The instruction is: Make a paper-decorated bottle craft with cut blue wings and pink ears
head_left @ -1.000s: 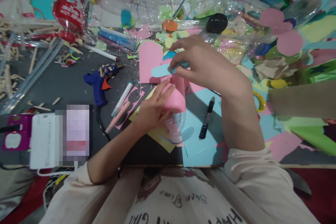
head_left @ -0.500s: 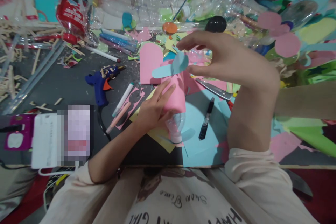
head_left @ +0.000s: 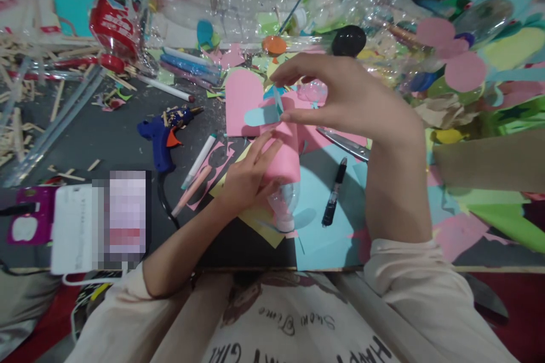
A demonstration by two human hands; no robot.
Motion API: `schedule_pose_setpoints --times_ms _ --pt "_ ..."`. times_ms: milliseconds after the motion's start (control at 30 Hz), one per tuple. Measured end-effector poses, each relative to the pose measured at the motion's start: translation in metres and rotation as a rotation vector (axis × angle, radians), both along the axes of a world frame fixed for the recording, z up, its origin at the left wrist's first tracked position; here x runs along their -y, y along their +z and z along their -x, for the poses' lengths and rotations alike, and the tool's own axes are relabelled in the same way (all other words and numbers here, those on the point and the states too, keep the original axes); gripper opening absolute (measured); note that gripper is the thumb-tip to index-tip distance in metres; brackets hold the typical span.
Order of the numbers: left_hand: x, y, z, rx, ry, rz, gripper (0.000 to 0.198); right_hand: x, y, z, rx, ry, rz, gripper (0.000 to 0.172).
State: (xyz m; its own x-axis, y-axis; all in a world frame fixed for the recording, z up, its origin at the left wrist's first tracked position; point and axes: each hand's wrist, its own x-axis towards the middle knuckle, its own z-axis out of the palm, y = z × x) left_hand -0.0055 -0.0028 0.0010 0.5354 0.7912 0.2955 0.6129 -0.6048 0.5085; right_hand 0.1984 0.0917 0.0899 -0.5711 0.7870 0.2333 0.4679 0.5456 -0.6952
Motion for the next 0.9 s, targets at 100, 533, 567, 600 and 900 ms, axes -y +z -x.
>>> schedule_pose_setpoints --times_ms 100,533,567,600,900 --pt "0.001 0.000 0.000 -0.014 0.015 0.025 0.071 0.000 0.000 0.004 0.023 0.029 0.037 0.034" --pt "-0.001 0.000 0.000 0.016 -0.016 -0.010 0.069 0.000 0.000 -0.003 0.126 -0.036 0.042 0.024" --pt "-0.001 0.000 0.000 0.016 -0.015 -0.025 0.069 0.001 0.000 -0.004 0.145 -0.042 0.036 0.020" --pt "-0.001 -0.001 0.001 0.016 -0.013 -0.040 0.069 0.001 0.000 -0.005 0.166 -0.043 0.028 0.016" --pt "0.000 -0.001 0.001 0.020 -0.014 -0.039 0.066 0.000 -0.009 -0.002 0.289 -0.029 -0.043 0.017"
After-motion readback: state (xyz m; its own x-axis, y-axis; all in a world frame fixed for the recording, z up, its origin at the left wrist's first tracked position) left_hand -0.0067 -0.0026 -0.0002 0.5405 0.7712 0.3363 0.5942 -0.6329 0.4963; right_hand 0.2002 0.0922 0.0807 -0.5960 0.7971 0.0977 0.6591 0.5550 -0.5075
